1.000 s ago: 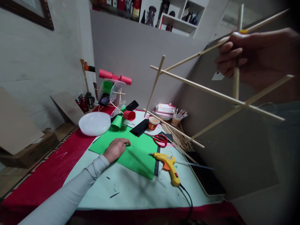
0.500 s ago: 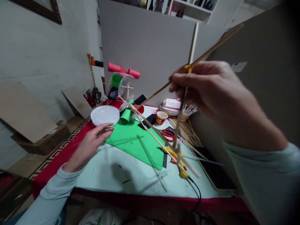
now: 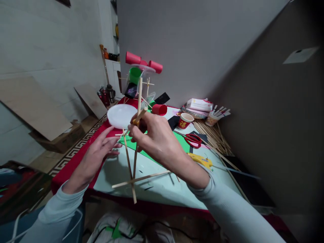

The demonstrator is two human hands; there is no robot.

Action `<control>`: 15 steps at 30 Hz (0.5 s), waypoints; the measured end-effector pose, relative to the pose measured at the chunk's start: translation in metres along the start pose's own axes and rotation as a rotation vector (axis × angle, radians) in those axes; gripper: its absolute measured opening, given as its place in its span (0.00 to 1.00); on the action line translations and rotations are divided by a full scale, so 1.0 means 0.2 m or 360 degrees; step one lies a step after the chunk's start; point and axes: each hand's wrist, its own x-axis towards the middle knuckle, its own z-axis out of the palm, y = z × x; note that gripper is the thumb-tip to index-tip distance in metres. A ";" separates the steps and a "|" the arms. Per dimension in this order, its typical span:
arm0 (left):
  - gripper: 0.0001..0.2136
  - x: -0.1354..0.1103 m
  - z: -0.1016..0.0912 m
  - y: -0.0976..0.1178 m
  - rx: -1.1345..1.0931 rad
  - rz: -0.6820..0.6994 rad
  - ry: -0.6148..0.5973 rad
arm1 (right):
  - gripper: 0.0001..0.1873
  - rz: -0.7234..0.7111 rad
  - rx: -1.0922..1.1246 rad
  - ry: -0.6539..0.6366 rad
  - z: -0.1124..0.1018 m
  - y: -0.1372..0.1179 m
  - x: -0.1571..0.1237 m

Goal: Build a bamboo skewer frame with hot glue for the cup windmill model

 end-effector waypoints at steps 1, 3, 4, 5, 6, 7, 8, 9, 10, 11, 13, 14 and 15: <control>0.38 -0.01 -0.01 -0.01 0.0123 0.0035 0.0060 | 0.05 0.0004 0.0010 -0.0038 0.02 0.01 0.00; 0.37 -0.03 -0.04 -0.02 0.0463 0.0157 0.0193 | 0.05 0.0023 0.0043 -0.0124 0.04 0.03 0.01; 0.36 -0.06 -0.05 -0.02 0.0626 0.0225 0.0237 | 0.05 0.0040 0.0057 -0.0167 0.05 0.04 0.01; 0.35 -0.08 -0.05 -0.01 0.0742 0.0275 0.0257 | 0.05 0.0052 0.0062 -0.0209 0.06 0.05 0.01; 0.33 -0.11 -0.05 0.00 0.0812 0.0305 0.0259 | 0.06 0.0055 0.0055 -0.0245 0.07 0.06 0.01; 0.32 -0.14 -0.05 0.01 0.0836 0.0321 0.0239 | 0.07 0.0049 0.0039 -0.0282 0.08 0.07 0.01; 0.31 -0.16 -0.04 0.02 0.0832 0.0332 0.0209 | 0.07 0.0034 0.0030 -0.0322 0.08 0.08 0.01; 0.30 -0.19 -0.02 0.02 0.0820 0.0350 0.0185 | 0.05 0.0017 0.0039 -0.0365 0.08 0.10 0.00; 0.30 -0.21 -0.01 0.02 0.0815 0.0380 0.0169 | 0.04 -0.0009 0.0065 -0.0407 0.08 0.11 -0.01; 0.30 -0.22 0.01 0.02 0.0818 0.0419 0.0160 | 0.06 -0.0040 0.0099 -0.0444 0.07 0.12 -0.02; 0.31 -0.23 0.05 0.00 0.0831 0.0489 0.0151 | 0.13 -0.0084 0.0145 -0.0501 0.04 0.16 -0.03; 0.32 -0.24 0.07 0.00 0.0838 0.0503 0.0150 | 0.15 -0.0078 0.0135 -0.0510 0.02 0.18 -0.04; 0.33 -0.24 0.09 -0.01 0.0839 0.0514 0.0158 | 0.16 -0.0048 0.0093 -0.0506 -0.01 0.21 -0.05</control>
